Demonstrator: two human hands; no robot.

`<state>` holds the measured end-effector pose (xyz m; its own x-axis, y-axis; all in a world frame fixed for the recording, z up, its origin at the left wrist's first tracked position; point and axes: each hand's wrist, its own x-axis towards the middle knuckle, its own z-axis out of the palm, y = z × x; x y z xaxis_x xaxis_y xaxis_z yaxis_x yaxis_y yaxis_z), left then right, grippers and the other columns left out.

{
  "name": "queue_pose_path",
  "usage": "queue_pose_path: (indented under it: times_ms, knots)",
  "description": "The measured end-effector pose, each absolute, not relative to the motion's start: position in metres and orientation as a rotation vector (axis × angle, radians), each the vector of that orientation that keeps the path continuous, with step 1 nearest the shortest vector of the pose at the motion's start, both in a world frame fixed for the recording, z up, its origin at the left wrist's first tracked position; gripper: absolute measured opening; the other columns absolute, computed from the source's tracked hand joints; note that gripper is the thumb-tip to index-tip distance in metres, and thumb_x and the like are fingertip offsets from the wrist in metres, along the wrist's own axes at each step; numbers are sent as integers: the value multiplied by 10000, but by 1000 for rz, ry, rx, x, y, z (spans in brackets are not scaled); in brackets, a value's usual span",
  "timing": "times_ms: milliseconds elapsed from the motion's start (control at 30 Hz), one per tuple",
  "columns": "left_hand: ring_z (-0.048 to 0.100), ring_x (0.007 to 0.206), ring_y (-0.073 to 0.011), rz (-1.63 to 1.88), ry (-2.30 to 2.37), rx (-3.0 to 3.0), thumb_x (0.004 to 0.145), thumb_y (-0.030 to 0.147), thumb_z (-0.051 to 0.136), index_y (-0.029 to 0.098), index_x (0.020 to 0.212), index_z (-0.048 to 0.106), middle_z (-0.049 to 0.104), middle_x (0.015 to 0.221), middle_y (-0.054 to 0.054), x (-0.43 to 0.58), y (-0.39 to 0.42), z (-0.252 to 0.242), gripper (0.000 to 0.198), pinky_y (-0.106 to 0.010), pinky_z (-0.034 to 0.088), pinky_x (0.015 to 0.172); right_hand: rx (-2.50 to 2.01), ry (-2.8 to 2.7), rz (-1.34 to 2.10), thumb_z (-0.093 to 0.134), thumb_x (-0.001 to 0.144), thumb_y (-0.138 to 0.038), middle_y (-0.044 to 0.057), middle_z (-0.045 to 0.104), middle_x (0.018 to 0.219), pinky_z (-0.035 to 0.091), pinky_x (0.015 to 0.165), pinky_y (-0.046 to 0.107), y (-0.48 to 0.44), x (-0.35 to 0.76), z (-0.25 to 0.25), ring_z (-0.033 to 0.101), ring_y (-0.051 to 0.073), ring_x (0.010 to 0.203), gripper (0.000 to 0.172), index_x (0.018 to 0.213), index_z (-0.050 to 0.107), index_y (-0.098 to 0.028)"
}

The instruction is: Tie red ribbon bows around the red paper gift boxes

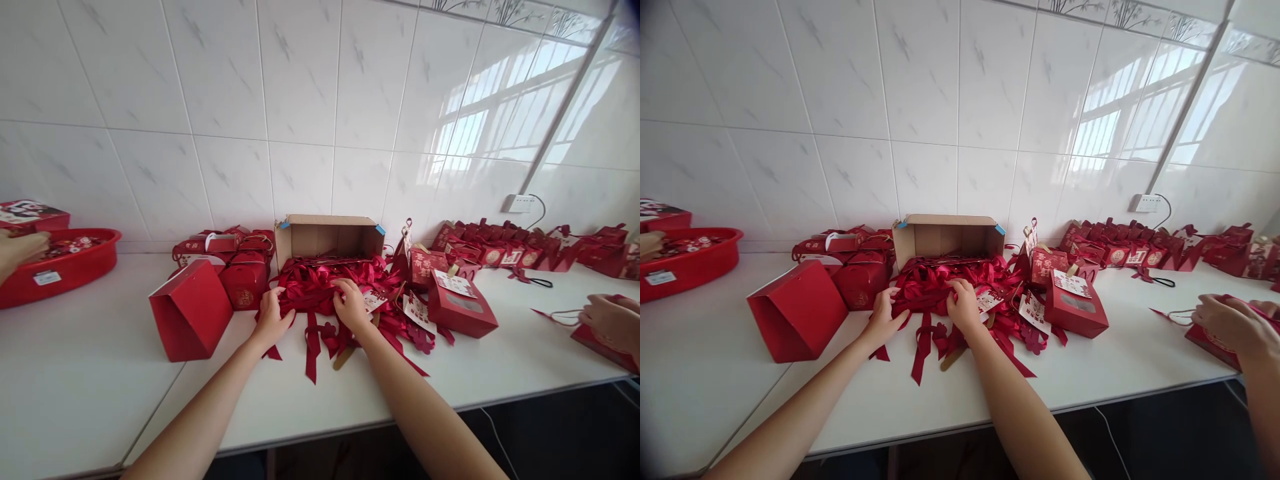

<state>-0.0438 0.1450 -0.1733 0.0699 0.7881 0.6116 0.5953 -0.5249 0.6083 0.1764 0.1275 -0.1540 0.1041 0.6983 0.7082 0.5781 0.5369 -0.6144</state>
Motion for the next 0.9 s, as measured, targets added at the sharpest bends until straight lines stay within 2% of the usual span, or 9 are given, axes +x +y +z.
queue_pose_path:
  times_ms: [200,400,567,700,900]
  knots:
    - [540,987,-288,1381,1458,2241,725,220,580,229,951,559,571,1001,-69,-45,140,-169,228,-489,467,896,-1314,-1753,134,581,696,-38,92,647,948,496,865,392,127,178,-163,613,240,910,287,911,714,-175]
    - [527,958,-310,1444,1572,2291,731,169,551,233,887,584,591,961,-76,-49,138,-161,172,-500,442,883,-1480,-1802,118,529,775,-57,128,631,1062,469,891,380,126,179,-161,591,251,982,422,1173,629,-152]
    - [523,945,-307,1483,1618,2313,736,140,535,219,883,581,591,968,-84,-51,139,-159,172,-491,437,878,-1614,-1793,90,387,835,-25,115,617,1116,442,911,309,120,180,-147,576,212,1024,452,1222,590,-141]
    - [527,948,-291,1454,1572,2375,745,143,536,207,899,587,603,968,-82,-50,139,-159,174,-456,448,878,-1762,-1780,38,426,808,-50,119,602,1166,364,979,417,110,178,-137,523,283,1098,437,1173,629,-179]
    - [534,951,-288,1464,1582,2380,743,127,532,202,904,583,610,967,-84,-51,140,-161,185,-441,459,861,-2001,-1643,25,565,706,-92,201,522,1271,169,1046,607,106,172,-141,398,413,1234,504,1206,599,-139]
